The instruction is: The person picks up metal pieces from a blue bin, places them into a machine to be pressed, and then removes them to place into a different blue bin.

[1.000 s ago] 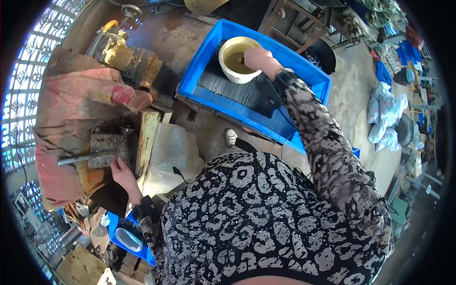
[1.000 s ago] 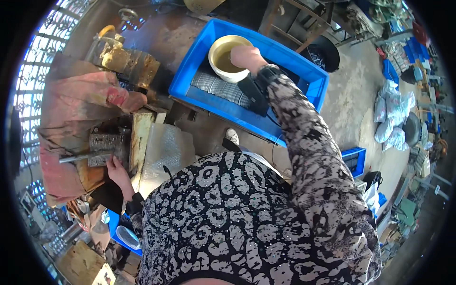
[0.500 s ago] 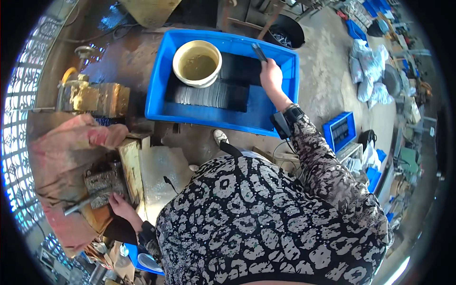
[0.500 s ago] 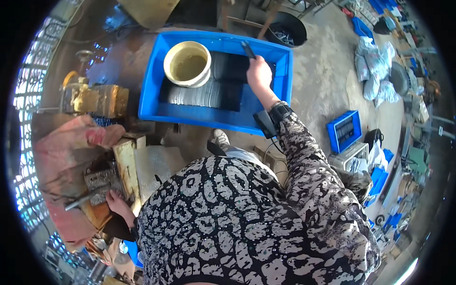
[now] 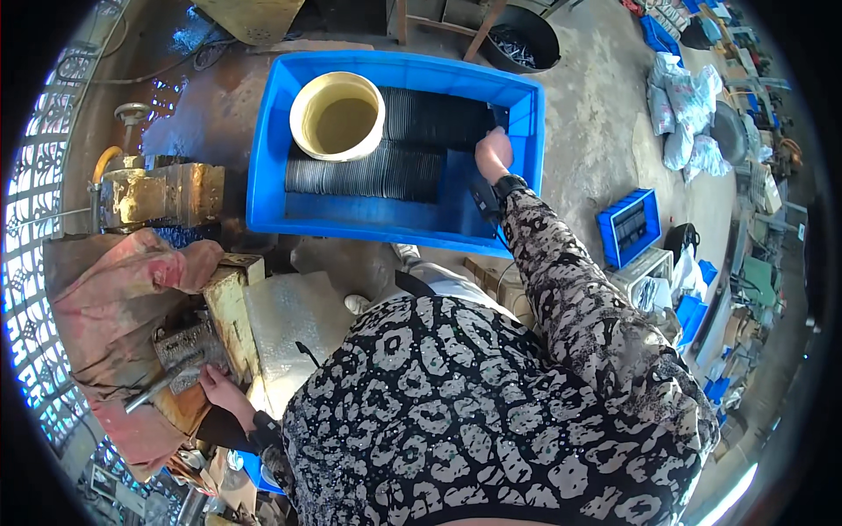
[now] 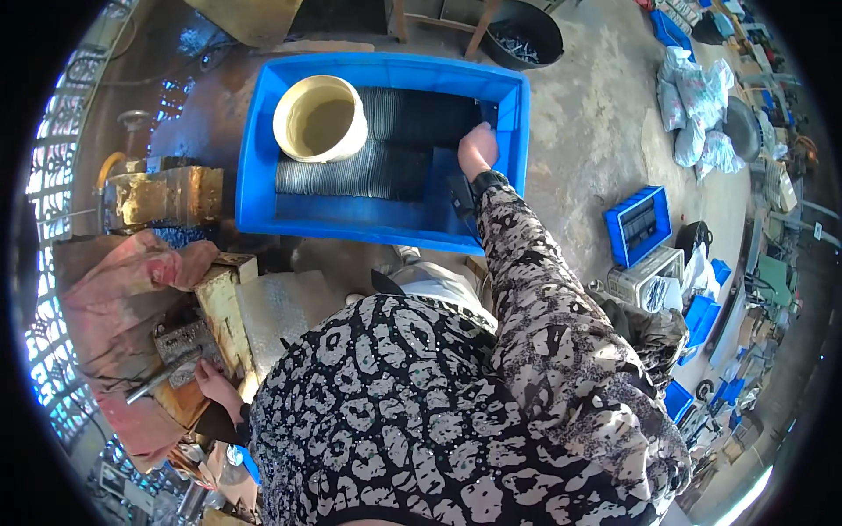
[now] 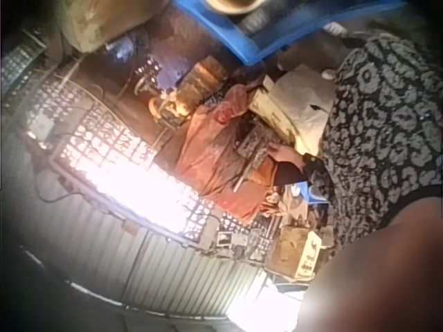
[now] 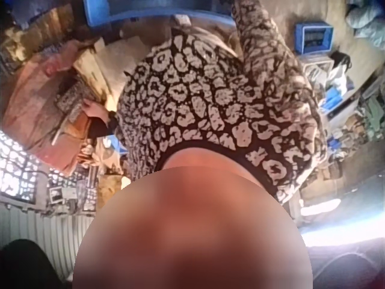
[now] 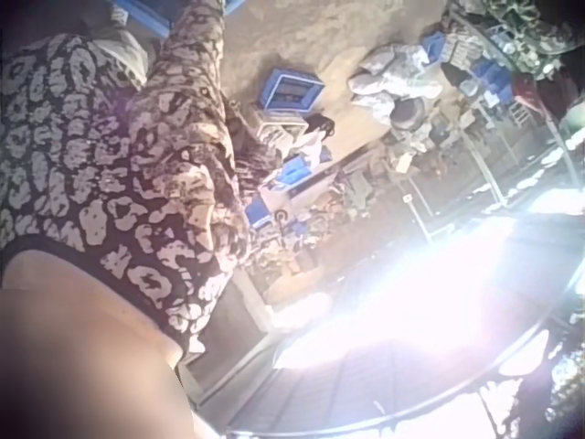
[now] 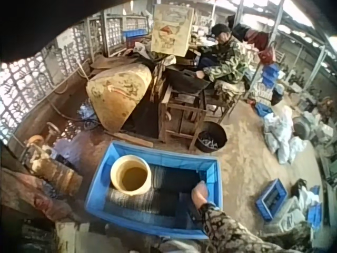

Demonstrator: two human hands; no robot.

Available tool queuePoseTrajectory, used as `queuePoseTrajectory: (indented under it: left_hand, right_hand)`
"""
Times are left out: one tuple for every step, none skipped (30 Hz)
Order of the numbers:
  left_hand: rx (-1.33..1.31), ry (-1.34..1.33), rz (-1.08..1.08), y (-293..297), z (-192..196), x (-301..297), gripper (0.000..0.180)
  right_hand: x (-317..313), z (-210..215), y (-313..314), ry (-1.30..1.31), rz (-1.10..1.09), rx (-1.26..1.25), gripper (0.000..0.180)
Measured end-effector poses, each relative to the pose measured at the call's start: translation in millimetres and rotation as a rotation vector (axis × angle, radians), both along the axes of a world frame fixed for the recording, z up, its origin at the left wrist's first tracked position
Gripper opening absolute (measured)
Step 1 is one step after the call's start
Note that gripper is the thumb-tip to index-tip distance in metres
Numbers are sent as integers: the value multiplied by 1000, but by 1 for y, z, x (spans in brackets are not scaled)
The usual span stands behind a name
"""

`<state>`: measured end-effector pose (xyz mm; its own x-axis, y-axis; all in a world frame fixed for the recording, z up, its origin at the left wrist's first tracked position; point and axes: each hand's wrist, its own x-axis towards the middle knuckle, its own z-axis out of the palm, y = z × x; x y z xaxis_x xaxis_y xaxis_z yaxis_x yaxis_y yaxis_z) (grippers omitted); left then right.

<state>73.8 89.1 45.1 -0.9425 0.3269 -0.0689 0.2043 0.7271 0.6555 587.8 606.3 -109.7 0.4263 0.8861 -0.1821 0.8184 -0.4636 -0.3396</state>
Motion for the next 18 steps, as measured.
queuePoseTrajectory:
  left_hand:
    - [6,-14,7,1,1,1,36]
    - [39,-47,-2,2,1,1,36]
    - [13,-30,13,3,1,1,36]
    - [-3,-30,18,3,1,2,37]
    - [-18,-31,22,4,2,2,37]
    - [14,-53,6,4,2,2,37]
    - [-32,-31,29,5,2,3,37]
    - [-33,-21,17,5,2,3,37]
    - [-33,-11,4,6,2,4,37]
    - [0,-18,-17,7,1,4,36]
    - [-32,-1,-14,8,1,4,36]
    - [-8,17,-8,10,0,4,34]
    - [16,36,0,11,-1,5,32]
    - [72,34,-11,11,-1,6,31]
    - [39,56,10,12,-1,6,31]
    - [27,64,-2,12,-1,6,30]
    - [17,72,-13,12,-1,7,30]
    - [57,67,-56,12,0,7,30]
  right_hand:
    - [0,2,0,-10,19,-14,20]
    - [1,3,1,-20,36,-28,20]
    - [1,5,1,-28,60,-42,20]
    - [1,6,2,-30,55,-42,20]
    - [1,8,2,-44,78,-66,21]
    - [0,11,2,-57,102,-89,22]
    - [0,13,2,-70,138,-90,23]
    - [-1,15,1,-69,126,-115,23]
    - [-2,18,1,-102,145,-121,24]
    - [-4,19,1,-136,163,-126,24]
    - [-5,21,1,-169,181,-129,25]
    - [-5,21,2,-169,178,-127,25]
    - [-6,21,3,-185,171,-140,25]
    - [-6,20,4,-201,164,-153,26]
    - [-5,19,6,-210,170,-158,26]
    - [-4,18,6,-215,159,-167,26]
    - [-3,16,7,-204,163,-177,26]
    - [-1,15,8,-193,167,-188,26]
